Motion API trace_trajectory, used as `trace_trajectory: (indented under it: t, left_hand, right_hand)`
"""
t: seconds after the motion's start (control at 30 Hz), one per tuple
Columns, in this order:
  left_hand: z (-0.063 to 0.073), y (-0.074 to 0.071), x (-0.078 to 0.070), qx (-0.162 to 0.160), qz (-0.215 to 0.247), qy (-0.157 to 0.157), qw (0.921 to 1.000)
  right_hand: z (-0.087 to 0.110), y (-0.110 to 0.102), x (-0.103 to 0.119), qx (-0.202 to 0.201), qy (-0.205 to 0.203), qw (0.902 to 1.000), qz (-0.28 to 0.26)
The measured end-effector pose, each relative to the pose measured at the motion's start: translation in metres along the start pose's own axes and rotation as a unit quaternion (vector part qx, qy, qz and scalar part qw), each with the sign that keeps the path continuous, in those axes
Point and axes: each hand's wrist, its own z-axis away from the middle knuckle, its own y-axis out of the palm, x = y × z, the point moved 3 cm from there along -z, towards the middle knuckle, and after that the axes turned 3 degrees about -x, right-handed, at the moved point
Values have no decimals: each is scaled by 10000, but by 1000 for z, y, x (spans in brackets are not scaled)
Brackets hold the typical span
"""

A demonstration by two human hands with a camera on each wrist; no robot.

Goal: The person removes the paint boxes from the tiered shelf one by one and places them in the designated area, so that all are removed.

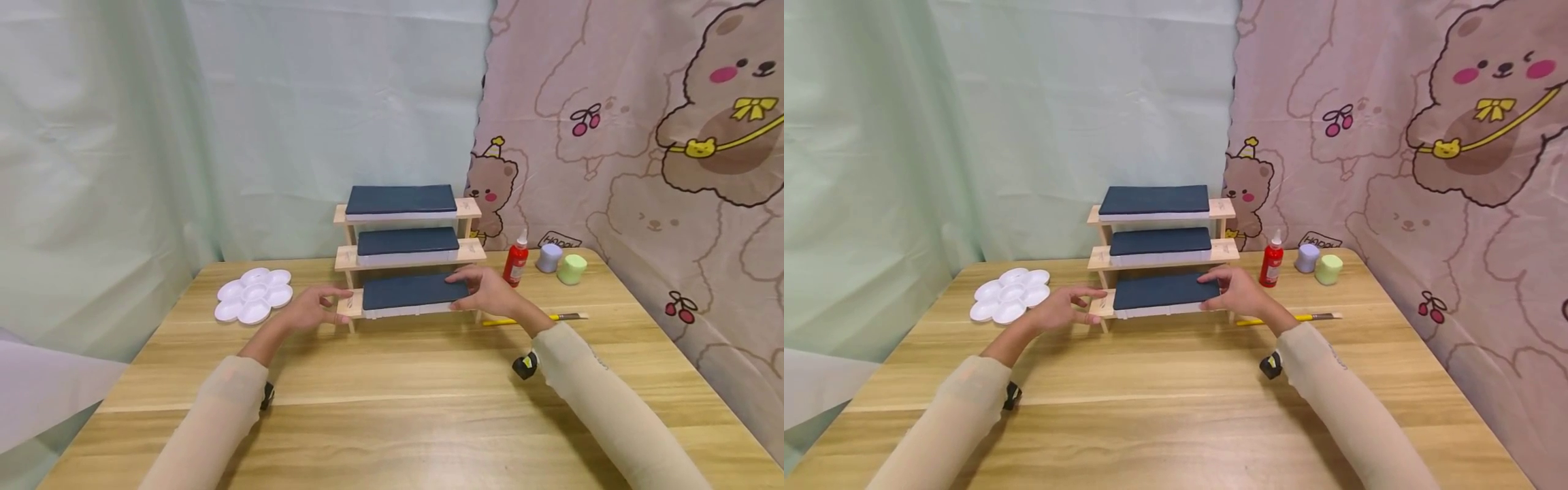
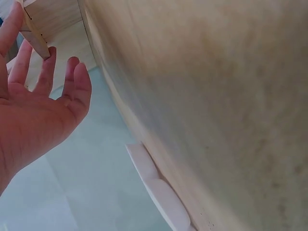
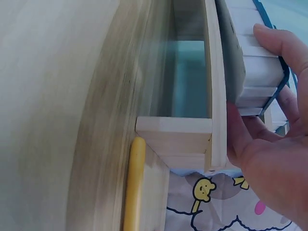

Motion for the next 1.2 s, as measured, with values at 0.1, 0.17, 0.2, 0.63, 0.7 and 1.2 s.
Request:
trace_trajectory:
  t: [0.1,0.17,0.2,0.63,0.7,1.2]
  left_hand:
    - [0,0,-1,5,-17,-35,10000]
    - [0,-1,-2,12,-34,-29,10000]
    - [0,-1,-2,5,-32,-51,10000]
    - [-1,-2,-2,44,-114,-180,9998]
    - [-1,-1,-2,62,-128,-191,9997]
    - [-1,-3,-2,103,-122,-160,9997]
  right_hand:
    - [1,-1,1,-22,50,9999,-97]
    - [2,-1,1,-19,133,9998,-159]
    - [2,-1,0,-15,164,9997,-187]
    - [5,0,2,-123,289,9988,-388]
    - [5,1,2,-175,321,9988,-338]
    - [17,-2,9,-584,392,9969,-350]
